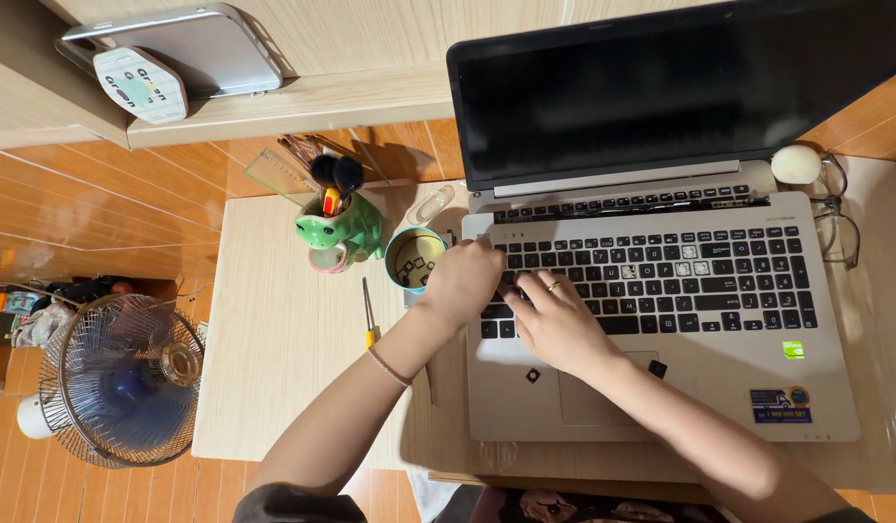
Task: Replacing or repairing small components of a laptop keyboard and casing.
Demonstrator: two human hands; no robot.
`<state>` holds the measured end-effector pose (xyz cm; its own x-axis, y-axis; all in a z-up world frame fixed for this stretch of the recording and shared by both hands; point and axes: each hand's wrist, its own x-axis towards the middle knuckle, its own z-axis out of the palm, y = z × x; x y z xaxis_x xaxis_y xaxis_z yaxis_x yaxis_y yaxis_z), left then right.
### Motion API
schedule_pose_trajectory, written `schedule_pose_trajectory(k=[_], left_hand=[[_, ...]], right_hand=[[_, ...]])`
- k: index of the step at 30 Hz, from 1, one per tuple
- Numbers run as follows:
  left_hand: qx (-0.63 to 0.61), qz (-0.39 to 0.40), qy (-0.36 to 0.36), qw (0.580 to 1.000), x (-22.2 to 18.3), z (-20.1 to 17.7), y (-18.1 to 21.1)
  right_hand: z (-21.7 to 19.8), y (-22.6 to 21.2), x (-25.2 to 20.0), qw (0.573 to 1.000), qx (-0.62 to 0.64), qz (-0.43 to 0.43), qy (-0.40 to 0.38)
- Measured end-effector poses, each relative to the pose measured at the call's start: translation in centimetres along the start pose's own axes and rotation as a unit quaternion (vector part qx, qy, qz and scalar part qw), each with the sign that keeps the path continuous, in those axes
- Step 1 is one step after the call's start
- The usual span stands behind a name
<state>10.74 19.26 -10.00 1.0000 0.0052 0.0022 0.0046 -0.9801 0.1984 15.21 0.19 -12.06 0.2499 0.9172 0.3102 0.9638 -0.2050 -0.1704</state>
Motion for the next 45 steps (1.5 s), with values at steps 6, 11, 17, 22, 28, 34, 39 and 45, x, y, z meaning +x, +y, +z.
schedule_pose_trajectory(k=[6, 11, 17, 22, 28, 34, 39, 45], left_hand=[[-0.011, -0.018, 0.047, 0.999, -1.8, 0.3, 0.4], [0.018, -0.031, 0.077, 0.996, -6.1, 0.6, 3.2], [0.074, -0.031, 0.178, 0.981, -8.1, 1.3, 4.1], [0.075, -0.036, 0.125, 0.989, -8.2, 1.5, 3.5], [0.066, -0.022, 0.167, 0.984, -8.8, 2.4, 3.8], [-0.137, -0.133, 0.233, 0.954, -8.4, 3.8, 4.0], [-0.059, -0.168, 0.148, 0.973, -7.5, 4.3, 4.5], [0.05, -0.133, 0.125, 0.982, -7.1, 3.4, 5.3]], right_hand=[[0.6, -0.2, 0.3, 0.999, -0.021, 0.013, -0.04], [0.4, -0.4, 0.7, 0.993, -0.076, -0.012, -0.089], [0.9, 0.4, 0.6, 0.999, -0.009, -0.026, -0.039], [0.9, 0.7, 0.5, 0.996, -0.002, -0.04, -0.076], [0.7, 1.0, 0.7, 0.997, -0.017, -0.056, -0.053], [0.6, 0.6, 1.0, 0.997, 0.024, -0.012, -0.068], [-0.1, 0.1, 1.4, 0.998, 0.032, -0.021, -0.051], [1.0, 0.1, 1.6, 0.998, 0.045, -0.011, -0.034]])
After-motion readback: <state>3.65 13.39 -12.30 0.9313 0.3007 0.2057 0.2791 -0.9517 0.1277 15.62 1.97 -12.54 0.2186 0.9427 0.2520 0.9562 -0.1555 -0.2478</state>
